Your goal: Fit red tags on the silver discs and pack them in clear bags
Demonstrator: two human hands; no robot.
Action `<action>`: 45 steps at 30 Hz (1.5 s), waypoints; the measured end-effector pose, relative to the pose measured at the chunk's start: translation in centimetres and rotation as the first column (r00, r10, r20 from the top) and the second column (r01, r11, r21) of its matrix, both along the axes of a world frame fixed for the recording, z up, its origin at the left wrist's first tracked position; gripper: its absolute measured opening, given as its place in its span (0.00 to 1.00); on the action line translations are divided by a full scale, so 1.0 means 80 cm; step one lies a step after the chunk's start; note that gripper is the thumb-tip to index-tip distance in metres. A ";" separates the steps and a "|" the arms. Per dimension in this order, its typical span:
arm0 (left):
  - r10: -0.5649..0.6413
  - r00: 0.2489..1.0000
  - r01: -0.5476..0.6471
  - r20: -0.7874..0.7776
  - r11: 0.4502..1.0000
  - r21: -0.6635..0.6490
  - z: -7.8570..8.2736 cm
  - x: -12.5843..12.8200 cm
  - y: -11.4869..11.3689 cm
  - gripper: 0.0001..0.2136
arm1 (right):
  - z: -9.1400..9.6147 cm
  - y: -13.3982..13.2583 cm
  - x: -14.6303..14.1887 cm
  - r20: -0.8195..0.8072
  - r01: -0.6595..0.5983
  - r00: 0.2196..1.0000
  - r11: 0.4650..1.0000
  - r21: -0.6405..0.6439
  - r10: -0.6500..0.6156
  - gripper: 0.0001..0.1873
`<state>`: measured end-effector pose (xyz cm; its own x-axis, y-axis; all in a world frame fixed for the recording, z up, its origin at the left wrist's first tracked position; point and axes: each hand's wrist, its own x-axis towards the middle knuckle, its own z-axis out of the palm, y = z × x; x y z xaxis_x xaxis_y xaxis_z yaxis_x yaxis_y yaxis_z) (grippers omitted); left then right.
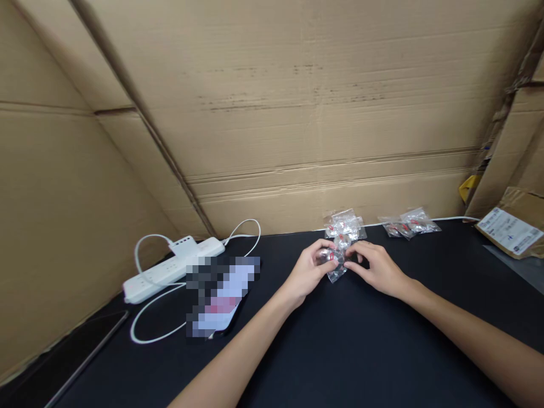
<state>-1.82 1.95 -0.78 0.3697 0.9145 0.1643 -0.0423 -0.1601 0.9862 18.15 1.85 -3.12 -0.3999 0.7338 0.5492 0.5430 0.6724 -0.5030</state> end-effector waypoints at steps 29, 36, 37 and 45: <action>0.039 0.999 -0.033 0.030 0.987 -0.157 0.002 -0.007 0.005 0.12 | -0.005 0.009 0.000 -0.270 0.205 0.935 0.972 -0.116 -0.229 0.08; 0.062 0.993 -0.043 0.099 0.983 -0.179 -0.005 -0.007 0.009 0.14 | -0.001 0.011 0.003 -0.350 0.308 0.869 0.935 -0.175 -0.351 0.08; 0.079 0.992 -0.062 0.094 0.982 -0.176 -0.007 -0.007 0.010 0.14 | 0.003 0.007 0.002 -0.367 0.337 0.858 0.933 -0.127 -0.360 0.07; 0.085 0.996 -0.083 0.027 0.994 -0.073 -0.012 -0.005 0.010 0.18 | 0.014 -0.016 -0.018 -0.209 0.129 0.969 0.991 -0.024 -0.131 0.08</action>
<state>-2.21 2.75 -1.70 0.2867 0.9520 0.1074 -0.0615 -0.0936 0.9937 16.75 0.56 -1.98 -0.1777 0.7777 0.6030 0.5069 0.5976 -0.6212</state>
